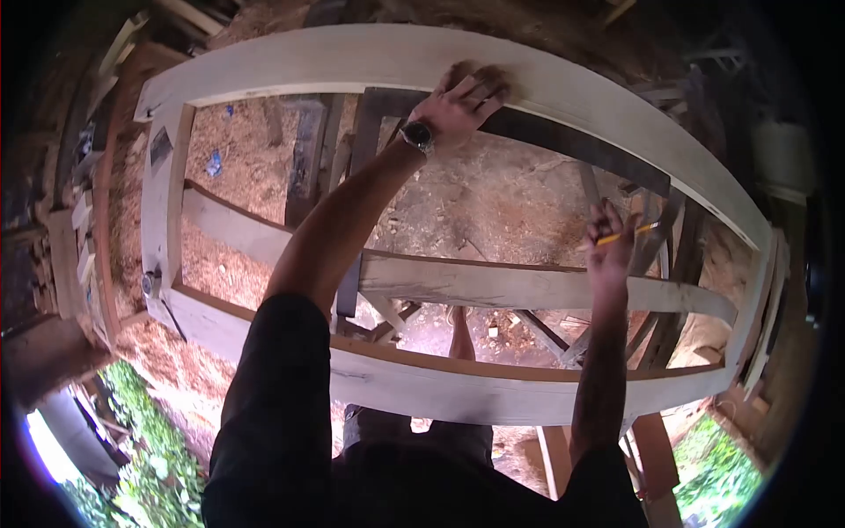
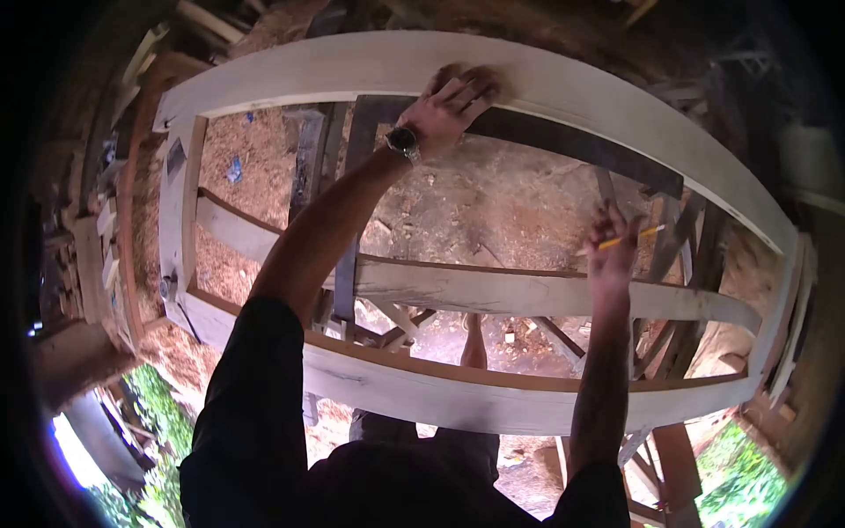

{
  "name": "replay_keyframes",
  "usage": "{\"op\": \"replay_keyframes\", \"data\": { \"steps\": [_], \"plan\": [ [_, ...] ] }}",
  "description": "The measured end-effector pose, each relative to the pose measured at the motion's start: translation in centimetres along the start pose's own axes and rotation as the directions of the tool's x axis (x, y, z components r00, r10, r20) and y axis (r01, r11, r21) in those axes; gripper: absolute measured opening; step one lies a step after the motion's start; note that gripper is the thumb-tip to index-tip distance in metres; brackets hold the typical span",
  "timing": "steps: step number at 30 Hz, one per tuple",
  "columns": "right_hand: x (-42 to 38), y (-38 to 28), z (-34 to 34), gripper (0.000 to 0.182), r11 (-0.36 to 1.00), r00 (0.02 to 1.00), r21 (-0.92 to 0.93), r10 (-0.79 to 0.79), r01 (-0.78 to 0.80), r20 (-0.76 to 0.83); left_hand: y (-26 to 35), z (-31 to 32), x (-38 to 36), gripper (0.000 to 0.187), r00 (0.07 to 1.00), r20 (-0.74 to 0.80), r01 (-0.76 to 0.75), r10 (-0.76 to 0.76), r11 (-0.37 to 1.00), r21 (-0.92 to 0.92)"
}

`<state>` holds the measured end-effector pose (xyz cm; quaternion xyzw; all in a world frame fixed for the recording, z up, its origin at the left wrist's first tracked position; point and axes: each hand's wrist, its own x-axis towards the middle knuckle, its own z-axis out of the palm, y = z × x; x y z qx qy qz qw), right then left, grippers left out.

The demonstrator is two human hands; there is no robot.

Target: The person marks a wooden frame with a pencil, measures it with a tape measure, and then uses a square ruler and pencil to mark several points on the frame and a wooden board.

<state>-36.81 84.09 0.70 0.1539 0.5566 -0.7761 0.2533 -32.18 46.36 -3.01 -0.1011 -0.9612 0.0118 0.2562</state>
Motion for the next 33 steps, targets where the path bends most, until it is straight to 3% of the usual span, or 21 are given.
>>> {"op": "replay_keyframes", "data": {
  "steps": [2, 3, 6, 7, 12, 17, 23, 27, 33],
  "plan": [
    [4.3, -0.3, -0.4, 0.070, 0.999, 1.000, 0.029, -0.018, 0.019, -0.022, 1.3, -0.2, -0.2, 0.064, 1.000, 0.020, 0.015, -0.014, 0.999, -0.047],
    [5.3, -1.2, -0.2, 0.056, 0.993, 0.999, 0.116, -0.031, 0.028, 0.027, 1.3, 0.1, 0.0, 0.064, 1.000, 0.002, 0.019, -0.019, 0.999, -0.041],
    [10.6, -1.8, -3.7, 0.038, 0.985, 0.989, 0.170, -0.056, 0.033, 0.136, 1.6, 0.9, 0.1, 0.064, 0.998, -0.017, 0.053, -0.053, 0.999, 0.003],
    [9.5, -2.8, -2.3, 0.028, 0.990, 0.993, 0.140, -0.046, 0.031, 0.105, 2.0, 0.5, 0.4, 0.062, 0.998, -0.008, 0.070, -0.069, 0.997, 0.013],
    [11.7, -4.2, -5.0, 0.023, 1.000, 0.999, -0.015, -0.019, 0.020, 0.038, 3.5, 2.1, 1.6, 0.052, 0.988, -0.118, 0.096, -0.098, 0.995, -0.021],
    [11.3, -5.5, -5.6, 0.022, 0.997, 0.999, -0.081, -0.017, 0.015, -0.030, 5.0, 2.2, 2.7, 0.046, 0.987, -0.108, 0.120, -0.117, 0.993, 0.017],
    [11.3, -6.0, -6.5, 0.025, 0.994, 0.998, -0.106, 0.028, -0.022, 0.049, 5.7, 2.1, 2.8, 0.065, 0.981, -0.048, 0.187, -0.187, 0.982, 0.001],
    [10.7, -6.1, -6.3, 0.026, 0.988, 1.000, -0.155, 0.004, -0.003, 0.004, 6.3, 1.3, 2.9, 0.076, 0.972, 0.065, 0.226, -0.226, 0.974, 0.005],
    [11.5, -4.9, -8.3, 0.025, 0.989, 0.999, -0.143, 0.018, -0.024, -0.043, 6.8, 1.6, 3.0, 0.082, 0.962, 0.107, 0.251, -0.251, 0.968, 0.014]
  ]
}}
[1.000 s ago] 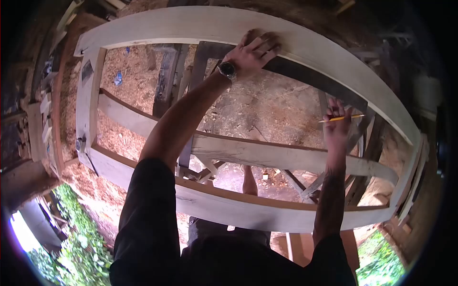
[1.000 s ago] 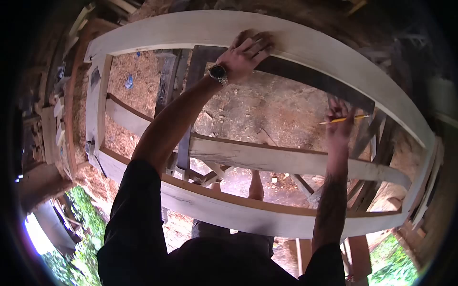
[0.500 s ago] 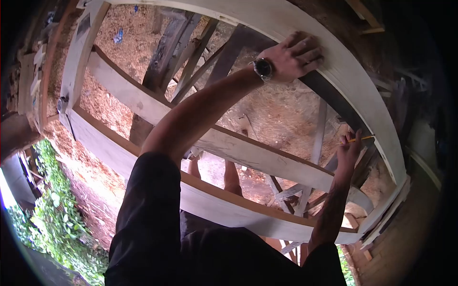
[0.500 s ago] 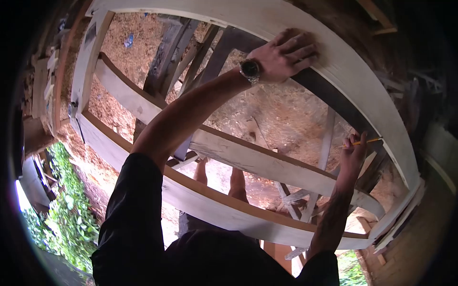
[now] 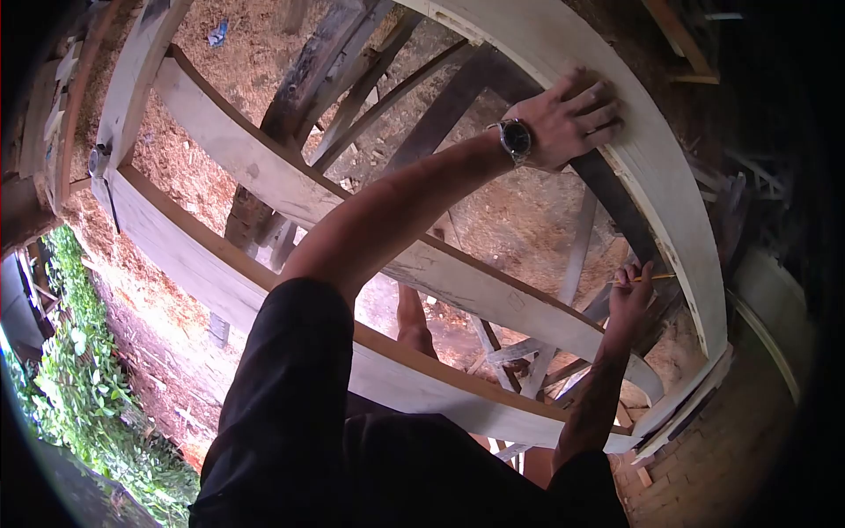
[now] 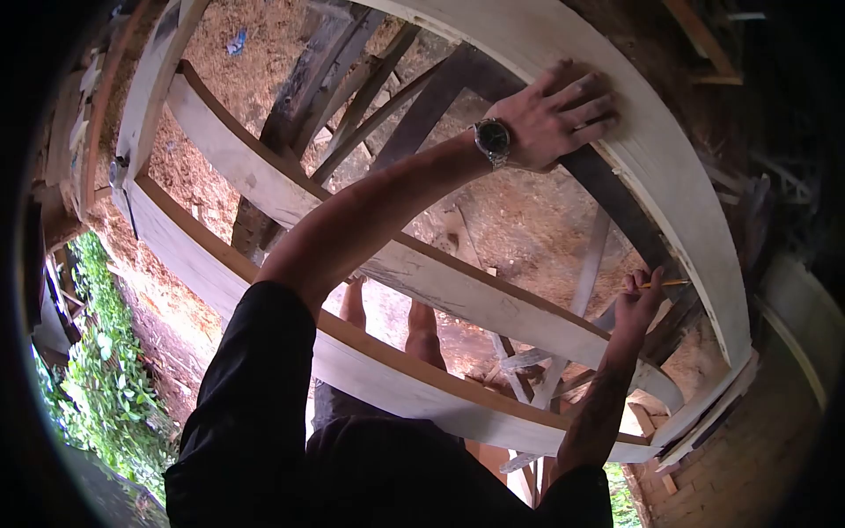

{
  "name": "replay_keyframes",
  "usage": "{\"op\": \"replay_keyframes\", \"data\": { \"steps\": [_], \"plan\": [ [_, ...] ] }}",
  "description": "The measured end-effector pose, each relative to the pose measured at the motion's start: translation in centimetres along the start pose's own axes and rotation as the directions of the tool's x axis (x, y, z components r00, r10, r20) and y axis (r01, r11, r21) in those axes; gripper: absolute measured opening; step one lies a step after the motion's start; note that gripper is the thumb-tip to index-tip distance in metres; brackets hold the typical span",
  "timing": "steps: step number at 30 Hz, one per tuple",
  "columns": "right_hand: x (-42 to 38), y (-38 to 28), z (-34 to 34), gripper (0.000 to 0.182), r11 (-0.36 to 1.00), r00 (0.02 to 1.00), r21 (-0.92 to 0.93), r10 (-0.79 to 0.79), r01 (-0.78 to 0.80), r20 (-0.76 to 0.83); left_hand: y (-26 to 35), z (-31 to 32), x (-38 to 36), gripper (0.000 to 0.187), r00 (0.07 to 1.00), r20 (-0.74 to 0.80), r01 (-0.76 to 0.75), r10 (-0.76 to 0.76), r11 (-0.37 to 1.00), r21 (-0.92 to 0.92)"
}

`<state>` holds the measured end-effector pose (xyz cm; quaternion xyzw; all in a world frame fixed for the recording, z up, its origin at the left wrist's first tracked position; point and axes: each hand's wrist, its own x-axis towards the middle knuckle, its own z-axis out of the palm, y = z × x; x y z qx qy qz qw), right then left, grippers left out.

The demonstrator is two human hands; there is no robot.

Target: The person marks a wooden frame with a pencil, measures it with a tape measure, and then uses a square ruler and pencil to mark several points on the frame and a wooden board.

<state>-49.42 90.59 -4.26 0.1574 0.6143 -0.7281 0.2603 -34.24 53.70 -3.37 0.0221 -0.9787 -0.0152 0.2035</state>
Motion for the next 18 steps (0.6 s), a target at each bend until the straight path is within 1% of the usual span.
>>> {"op": "replay_keyframes", "data": {
  "steps": [2, 5, 7, 9, 11, 12, 14, 17, 18],
  "plan": [
    [-0.3, 0.1, 0.2, 0.024, 1.000, 1.000, -0.001, 0.004, -0.004, 0.020, -0.1, -0.3, 0.1, 0.082, 1.000, 0.005, -0.001, 0.001, 1.000, 0.009],
    [0.9, 0.2, -1.9, 0.020, 0.994, 0.988, 0.094, 0.047, -0.061, 0.145, 0.1, -0.3, -0.4, 0.080, 0.999, 0.013, 0.034, -0.034, 0.999, 0.011],
    [0.7, 0.3, -2.3, 0.018, 1.000, 0.995, 0.028, -0.013, 0.011, 0.099, 0.5, 0.7, -0.5, 0.081, 1.000, -0.003, 0.026, -0.026, 1.000, -0.013],
    [1.2, 0.4, -2.6, 0.018, 0.997, 0.997, -0.056, -0.054, 0.057, 0.050, 0.7, 0.4, -0.8, 0.085, 0.999, 0.024, 0.045, -0.043, 0.996, -0.079],
    [0.6, 0.5, -1.3, 0.018, 0.998, 0.999, 0.048, -0.049, 0.049, 0.008, 0.8, 1.2, -0.9, 0.091, 0.997, 0.035, 0.072, -0.068, 0.988, -0.138],
    [0.8, 0.4, -1.0, 0.018, 0.997, 0.999, 0.052, -0.052, 0.052, 0.000, 0.9, 1.3, -0.8, 0.093, 0.997, 0.013, 0.075, -0.074, 0.991, -0.115],
    [0.9, 0.5, -0.8, 0.017, 0.998, 0.999, 0.058, -0.038, 0.038, -0.004, 0.8, 1.2, -0.5, 0.094, 0.998, -0.001, 0.063, -0.064, 0.987, -0.148],
    [1.9, 0.8, -2.4, 0.020, 0.996, 0.995, 0.085, -0.021, 0.013, 0.096, 0.9, 1.1, 0.1, 0.091, 0.997, -0.030, 0.065, -0.071, 0.985, -0.161],
    [2.0, 0.7, -2.5, 0.020, 0.997, 0.996, 0.073, -0.043, 0.038, 0.079, 0.9, 1.1, 0.2, 0.089, 0.997, -0.030, 0.063, -0.069, 0.985, -0.163]
  ]
}}
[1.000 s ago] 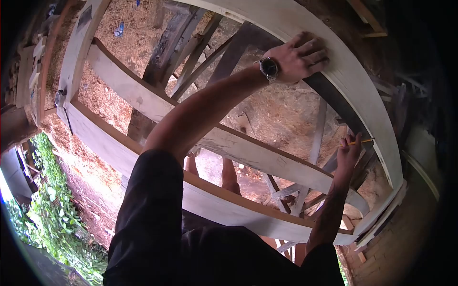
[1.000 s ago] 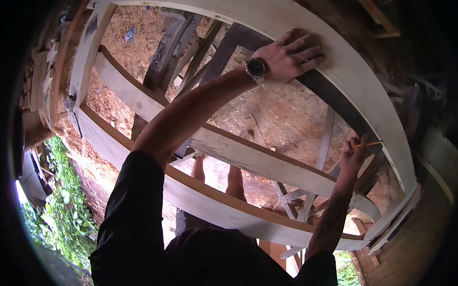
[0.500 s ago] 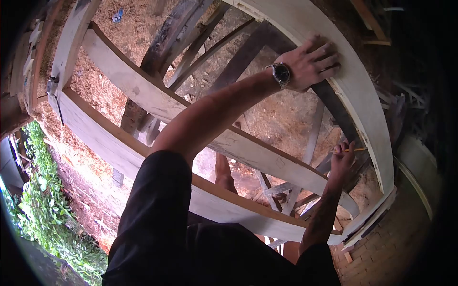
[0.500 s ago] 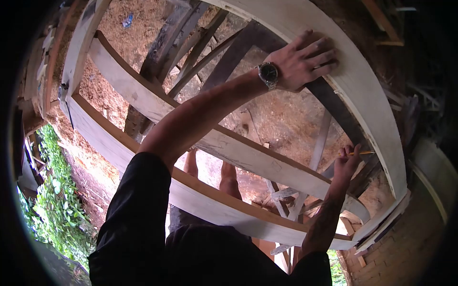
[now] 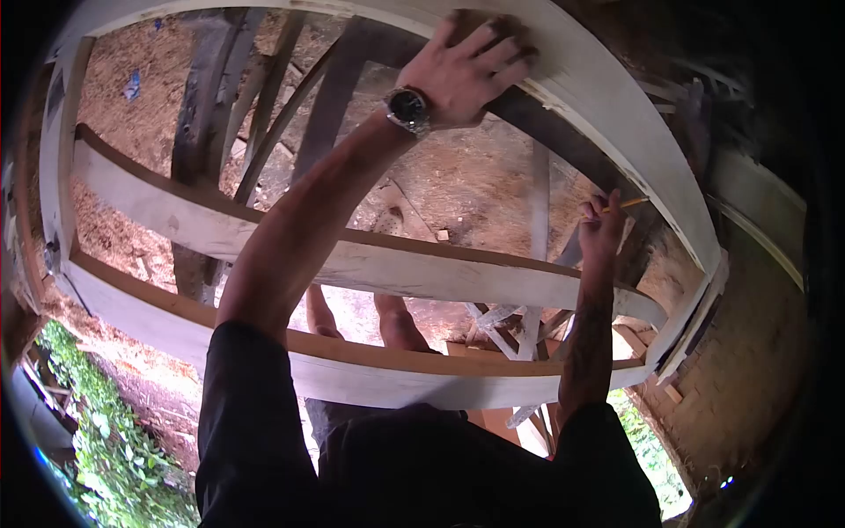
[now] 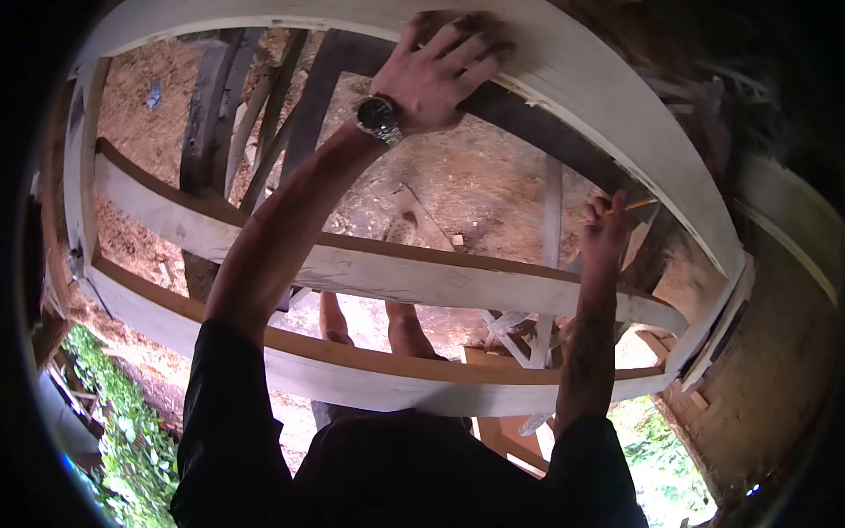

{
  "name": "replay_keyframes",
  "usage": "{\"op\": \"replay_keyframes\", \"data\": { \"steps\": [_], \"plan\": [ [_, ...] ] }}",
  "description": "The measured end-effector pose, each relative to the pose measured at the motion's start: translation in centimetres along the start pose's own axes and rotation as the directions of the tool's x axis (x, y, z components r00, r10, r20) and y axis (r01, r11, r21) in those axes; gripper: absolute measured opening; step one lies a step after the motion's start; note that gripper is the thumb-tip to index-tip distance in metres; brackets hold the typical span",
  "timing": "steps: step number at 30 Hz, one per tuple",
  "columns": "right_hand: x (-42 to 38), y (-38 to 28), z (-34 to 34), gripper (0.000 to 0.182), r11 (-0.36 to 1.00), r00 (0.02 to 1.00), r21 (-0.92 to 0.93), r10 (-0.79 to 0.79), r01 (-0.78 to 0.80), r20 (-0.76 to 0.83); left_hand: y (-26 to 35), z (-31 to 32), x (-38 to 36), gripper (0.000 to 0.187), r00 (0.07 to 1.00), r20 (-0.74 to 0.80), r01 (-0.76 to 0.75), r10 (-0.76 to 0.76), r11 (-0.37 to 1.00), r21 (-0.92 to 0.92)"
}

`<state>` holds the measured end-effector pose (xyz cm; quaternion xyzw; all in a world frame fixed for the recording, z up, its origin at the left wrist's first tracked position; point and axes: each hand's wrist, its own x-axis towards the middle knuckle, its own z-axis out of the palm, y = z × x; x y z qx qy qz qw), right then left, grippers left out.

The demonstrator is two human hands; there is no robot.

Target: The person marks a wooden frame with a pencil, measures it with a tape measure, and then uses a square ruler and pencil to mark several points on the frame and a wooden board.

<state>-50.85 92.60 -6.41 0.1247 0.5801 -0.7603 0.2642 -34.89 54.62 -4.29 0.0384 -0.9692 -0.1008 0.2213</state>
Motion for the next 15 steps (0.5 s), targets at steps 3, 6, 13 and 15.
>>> {"op": "replay_keyframes", "data": {
  "steps": [3, 6, 13, 15],
  "plan": [
    [0.1, -0.7, 0.8, 0.021, 0.999, 1.000, -0.038, -0.023, 0.023, 0.001, -0.5, 0.7, 0.1, 0.078, 0.994, -0.099, -0.044, 0.049, 0.998, 0.050],
    [-0.3, -1.2, 1.6, 0.023, 0.998, 1.000, -0.056, 0.001, -0.001, -0.013, -0.6, 0.2, -0.1, 0.069, 0.992, -0.102, -0.066, 0.072, 0.996, 0.055],
    [-1.0, -1.7, 3.0, 0.025, 0.995, 0.997, -0.092, 0.030, -0.037, -0.076, -0.7, 0.1, -0.3, 0.069, 0.995, -0.079, -0.062, 0.067, 0.996, 0.057],
    [-0.8, -1.8, 2.4, 0.024, 0.995, 0.998, -0.096, 0.036, -0.040, -0.042, -0.7, -0.1, -0.2, 0.069, 0.996, -0.066, -0.056, 0.059, 0.998, 0.040]
  ]
}}
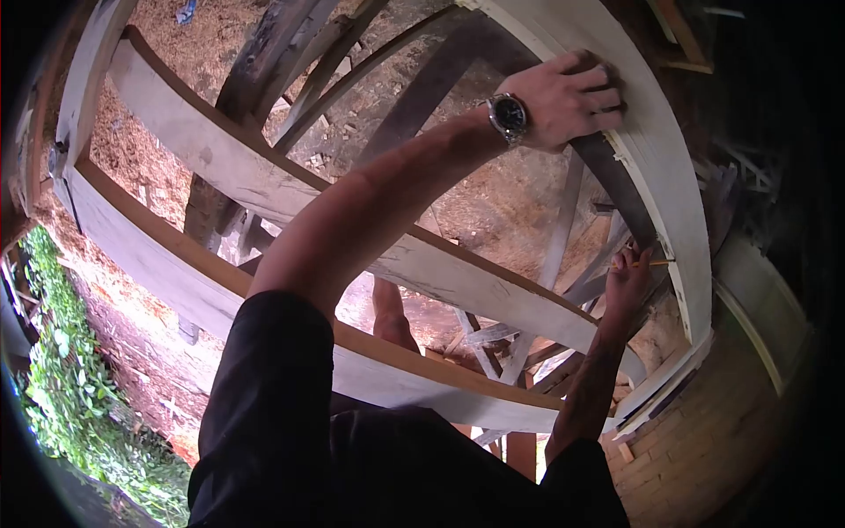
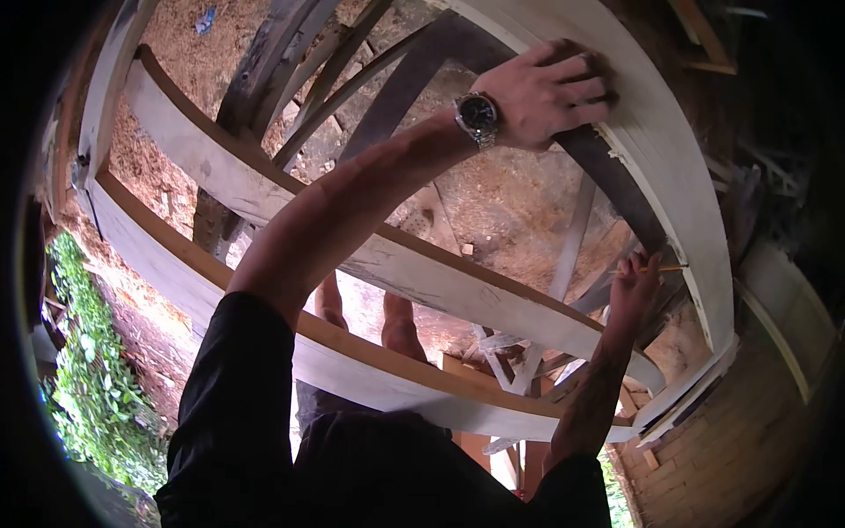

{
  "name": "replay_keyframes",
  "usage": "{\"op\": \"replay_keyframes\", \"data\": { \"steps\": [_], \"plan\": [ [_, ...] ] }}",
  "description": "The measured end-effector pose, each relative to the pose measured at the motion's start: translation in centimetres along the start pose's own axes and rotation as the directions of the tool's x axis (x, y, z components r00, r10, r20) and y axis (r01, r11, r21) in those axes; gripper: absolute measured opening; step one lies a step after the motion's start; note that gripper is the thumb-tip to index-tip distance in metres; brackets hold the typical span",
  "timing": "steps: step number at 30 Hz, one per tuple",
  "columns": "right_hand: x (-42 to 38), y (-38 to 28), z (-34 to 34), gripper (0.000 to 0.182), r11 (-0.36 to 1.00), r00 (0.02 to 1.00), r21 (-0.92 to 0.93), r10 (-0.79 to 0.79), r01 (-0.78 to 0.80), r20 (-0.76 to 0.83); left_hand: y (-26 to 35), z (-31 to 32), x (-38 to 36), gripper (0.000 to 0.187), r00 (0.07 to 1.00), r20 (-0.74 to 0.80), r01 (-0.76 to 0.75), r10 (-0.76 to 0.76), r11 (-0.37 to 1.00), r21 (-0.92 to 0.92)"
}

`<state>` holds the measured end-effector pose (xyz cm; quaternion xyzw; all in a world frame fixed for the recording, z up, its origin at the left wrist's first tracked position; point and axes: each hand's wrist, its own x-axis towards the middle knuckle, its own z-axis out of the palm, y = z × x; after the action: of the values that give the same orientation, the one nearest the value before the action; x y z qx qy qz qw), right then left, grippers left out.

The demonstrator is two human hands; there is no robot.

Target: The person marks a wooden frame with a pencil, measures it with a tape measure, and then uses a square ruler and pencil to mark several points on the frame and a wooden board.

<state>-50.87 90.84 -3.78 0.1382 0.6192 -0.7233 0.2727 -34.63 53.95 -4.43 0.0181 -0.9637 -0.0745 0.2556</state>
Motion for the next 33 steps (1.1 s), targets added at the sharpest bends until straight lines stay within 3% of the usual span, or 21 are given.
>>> {"op": "replay_keyframes", "data": {
  "steps": [8, 11, 14, 17, 23, 26, 29, 32, 33],
  "plan": [
    [1.1, -0.2, -1.9, 0.025, 1.000, 0.998, 0.007, -0.005, 0.005, 0.064, 0.1, -0.1, -0.1, 0.062, 0.999, -0.039, 0.001, -0.002, 1.000, -0.016],
    [0.9, -0.3, -1.8, 0.025, 1.000, 0.995, 0.023, 0.009, -0.011, 0.097, 0.1, 0.9, -0.1, 0.058, 0.991, -0.131, 0.008, -0.008, 1.000, 0.000],
    [0.6, -0.3, -1.4, 0.026, 1.000, 0.996, 0.026, 0.012, -0.014, 0.088, 0.1, 0.1, -0.2, 0.055, 0.996, -0.092, 0.009, -0.010, 1.000, -0.019],
    [0.2, -0.2, -0.7, 0.027, 1.000, 0.998, 0.008, -0.007, 0.006, 0.067, 0.1, 0.8, -0.1, 0.052, 0.985, -0.171, 0.019, -0.023, 1.000, -0.020],
    [2.1, -0.3, -3.6, 0.030, 0.996, 0.989, 0.067, 0.053, -0.062, 0.136, 0.0, 0.7, -0.1, 0.046, 0.985, -0.172, 0.013, -0.011, 1.000, 0.010],
    [0.8, -0.4, -1.1, 0.028, 0.999, 0.999, 0.011, 0.040, -0.040, 0.002, 0.1, 0.5, -0.3, 0.044, 0.981, -0.193, 0.016, -0.021, 1.000, -0.027],
    [-0.5, -1.0, -2.0, 0.027, 0.976, 0.997, -0.207, 0.064, -0.070, -0.036, 0.0, 0.4, -0.3, 0.041, 0.983, -0.180, 0.015, -0.019, 1.000, -0.023],
    [-1.7, -1.6, -4.7, 0.028, 0.940, 0.989, -0.327, -0.126, 0.094, -0.076, 0.0, 0.9, -0.3, 0.037, 0.974, -0.224, 0.014, -0.019, 1.000, -0.021],
    [-1.6, -1.7, -4.3, 0.030, 0.922, 0.967, -0.321, -0.246, 0.215, -0.059, -0.1, 0.9, -0.3, 0.036, 0.974, -0.227, 0.013, -0.019, 0.999, -0.030]
  ]
}}
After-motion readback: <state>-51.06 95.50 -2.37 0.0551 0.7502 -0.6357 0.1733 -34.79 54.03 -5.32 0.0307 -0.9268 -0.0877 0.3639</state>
